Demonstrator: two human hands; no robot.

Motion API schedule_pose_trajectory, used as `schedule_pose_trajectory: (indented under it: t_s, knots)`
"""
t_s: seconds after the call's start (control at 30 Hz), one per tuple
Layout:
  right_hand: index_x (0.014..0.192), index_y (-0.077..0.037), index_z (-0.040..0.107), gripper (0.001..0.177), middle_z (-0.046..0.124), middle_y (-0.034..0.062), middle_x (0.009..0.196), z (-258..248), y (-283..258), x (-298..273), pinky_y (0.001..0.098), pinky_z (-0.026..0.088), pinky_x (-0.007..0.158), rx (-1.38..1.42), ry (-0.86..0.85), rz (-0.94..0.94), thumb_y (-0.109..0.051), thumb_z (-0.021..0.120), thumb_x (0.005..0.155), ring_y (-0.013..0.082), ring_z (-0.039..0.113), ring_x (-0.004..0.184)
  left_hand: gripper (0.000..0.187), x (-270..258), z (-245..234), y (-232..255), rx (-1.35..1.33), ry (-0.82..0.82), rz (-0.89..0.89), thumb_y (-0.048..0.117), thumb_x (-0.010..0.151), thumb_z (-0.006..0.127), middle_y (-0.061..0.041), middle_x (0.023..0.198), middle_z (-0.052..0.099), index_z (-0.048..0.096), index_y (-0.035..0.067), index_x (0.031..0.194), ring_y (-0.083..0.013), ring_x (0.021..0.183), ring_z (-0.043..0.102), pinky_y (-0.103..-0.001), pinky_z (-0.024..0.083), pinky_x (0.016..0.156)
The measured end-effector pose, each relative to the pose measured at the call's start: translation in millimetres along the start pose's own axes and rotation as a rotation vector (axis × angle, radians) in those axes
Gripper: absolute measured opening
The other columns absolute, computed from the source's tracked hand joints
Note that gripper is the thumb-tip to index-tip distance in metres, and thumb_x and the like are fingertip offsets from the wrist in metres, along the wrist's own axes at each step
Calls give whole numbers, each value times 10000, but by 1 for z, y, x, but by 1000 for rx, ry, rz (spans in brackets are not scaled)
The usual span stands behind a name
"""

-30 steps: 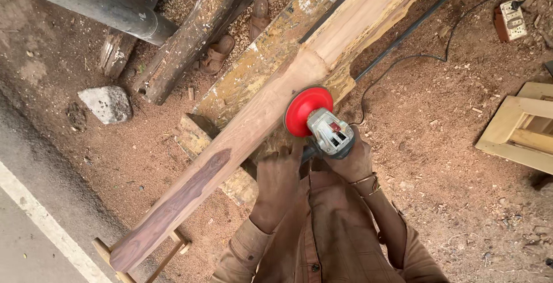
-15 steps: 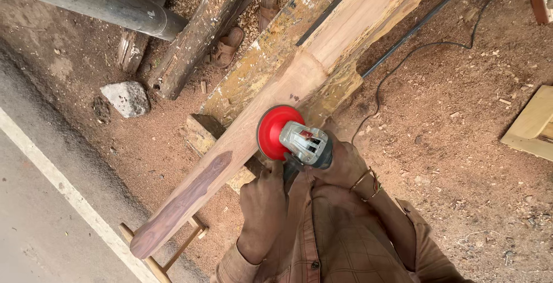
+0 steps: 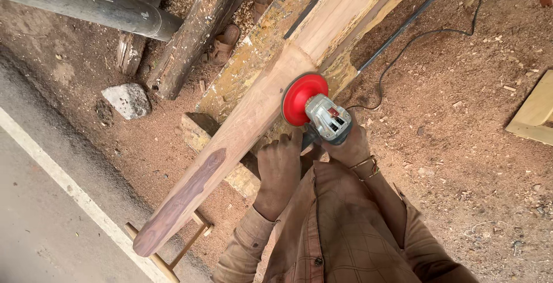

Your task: The person uses an angle grinder with a sanding disc to smooth the surface of a long wooden log. They move the tool along the length of the log, rotating it to sand different sides, and occasionally pause to reposition the log or adjust their grip.

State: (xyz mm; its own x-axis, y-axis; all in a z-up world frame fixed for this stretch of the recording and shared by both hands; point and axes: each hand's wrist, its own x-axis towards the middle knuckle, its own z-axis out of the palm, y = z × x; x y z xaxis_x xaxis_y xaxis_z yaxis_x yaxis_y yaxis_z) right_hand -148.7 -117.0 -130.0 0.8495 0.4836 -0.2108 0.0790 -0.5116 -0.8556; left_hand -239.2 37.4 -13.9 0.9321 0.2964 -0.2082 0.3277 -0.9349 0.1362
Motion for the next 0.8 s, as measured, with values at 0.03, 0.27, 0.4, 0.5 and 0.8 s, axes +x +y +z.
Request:
schedule_pose_trajectory:
  t_s: [0.03,0.27,0.4,0.5,0.8]
  knots:
    - [1180,-33,551,741,753,196,970,4,5,-2,458,619,721,41,-23,8,-369,940,645,385,752,945,283,-5,6,0,6,-32,-17,81,772,719,-100,751,669,607,84,1032,-279,653,723,-397,542,534]
    - [1318,-40,520,822,742,199,985,42,20,-44,476,606,763,-26,-254,-22,-344,907,659,406,724,938,406,-77,20,-7,-75,-136,-196,7,723,686,-123,773,682,605,32,1120,-286,651,730,-380,557,503]
    - [1270,-67,562,752,752,177,954,63,19,-57,477,605,784,-111,-336,-15,-355,915,671,387,744,924,272,-107,16,-19,-120,-4,-286,64,778,712,-111,768,684,627,87,1035,-295,651,724,-405,548,520]
    - [1318,-47,555,803,753,189,969,58,15,-69,465,612,771,-77,-259,-9,-340,911,661,384,745,935,214,-109,15,-22,-202,-21,-289,185,878,756,-106,751,675,625,90,1018,-296,632,715,-412,539,513]
    - [1278,-22,580,755,755,203,1054,10,-2,-13,427,628,789,-90,155,-120,-318,940,683,346,770,976,348,-7,1,-16,-54,201,102,80,755,706,-108,840,697,635,79,1096,-261,680,723,-378,554,574]
